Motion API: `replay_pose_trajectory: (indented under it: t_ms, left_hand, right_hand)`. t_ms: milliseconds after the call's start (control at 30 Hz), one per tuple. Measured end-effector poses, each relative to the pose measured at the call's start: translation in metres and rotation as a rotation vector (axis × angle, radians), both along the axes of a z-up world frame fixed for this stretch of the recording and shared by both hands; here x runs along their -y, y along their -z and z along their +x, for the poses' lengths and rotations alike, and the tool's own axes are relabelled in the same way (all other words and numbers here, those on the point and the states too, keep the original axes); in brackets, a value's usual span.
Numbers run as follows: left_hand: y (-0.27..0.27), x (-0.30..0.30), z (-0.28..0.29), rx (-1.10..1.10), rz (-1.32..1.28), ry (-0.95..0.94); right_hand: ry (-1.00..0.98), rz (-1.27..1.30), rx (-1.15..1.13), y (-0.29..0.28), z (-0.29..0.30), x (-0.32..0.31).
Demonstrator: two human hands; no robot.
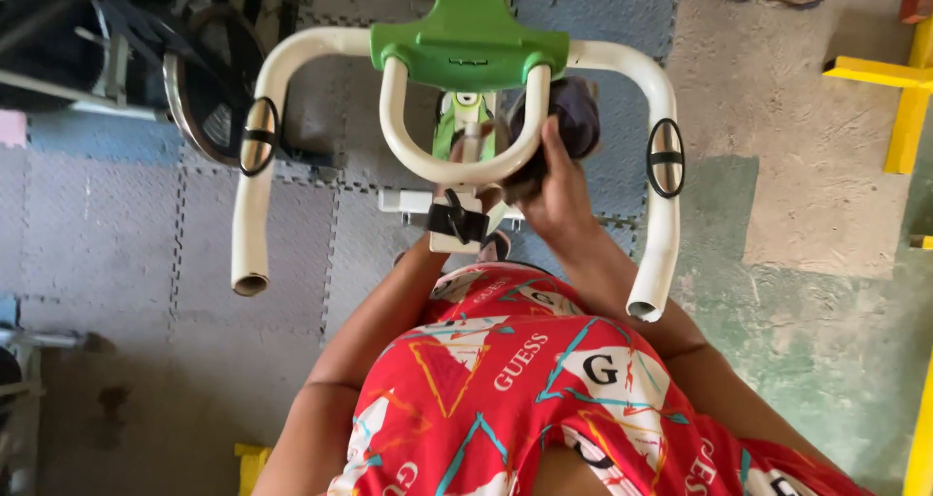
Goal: Wiping down and sanitizing gym equipment using a spray bottle and a cloth.
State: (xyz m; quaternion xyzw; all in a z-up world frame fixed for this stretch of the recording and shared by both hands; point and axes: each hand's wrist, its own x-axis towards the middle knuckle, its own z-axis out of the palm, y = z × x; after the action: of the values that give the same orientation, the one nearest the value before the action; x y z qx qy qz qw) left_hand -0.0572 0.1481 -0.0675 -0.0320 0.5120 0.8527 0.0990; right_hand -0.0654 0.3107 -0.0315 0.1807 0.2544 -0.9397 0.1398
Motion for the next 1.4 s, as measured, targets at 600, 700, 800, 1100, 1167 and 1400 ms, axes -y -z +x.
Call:
replay_pose_trajectory:
  t_ms: [600, 700, 800, 1100, 1167, 1400]
  left_hand:
    - [-0.019, -0.081, -0.016, -0.335, -0.434, 0.081]
    - [0.086, -0.097, -0.020, -0.272, -0.767, 0.062]
    - [0.084, -0.106, -0.031, -0.158, -0.585, 0.052]
    - [-0.015, -0.105, -0.046, -0.367, -0.478, 0.016]
    - [-0.008, -0.110, -0.046, -0.404, -0.497, -0.018]
    - [-0.024, -0.117, -0.037, -0.198, -0.514, 0.041]
  right_hand:
    - [-0.494, 1.712, -1.498, -0.100, -0.118, -0.131]
    - [-1.054, 2.301, -1.149, -0.100, -0.136, -0.098]
    - [-1.161, 2.341, -1.023, -0.092, -0.152, -0.092]
    - [-0.982, 1.684, -0.614, -0.034, -0.206, -0.142]
    - [-0.980, 1.642, -0.488, -0.063, -0.194, -0.122]
    - [-0.868, 1.944, -1.202, -0.084, -0.165, -0.109]
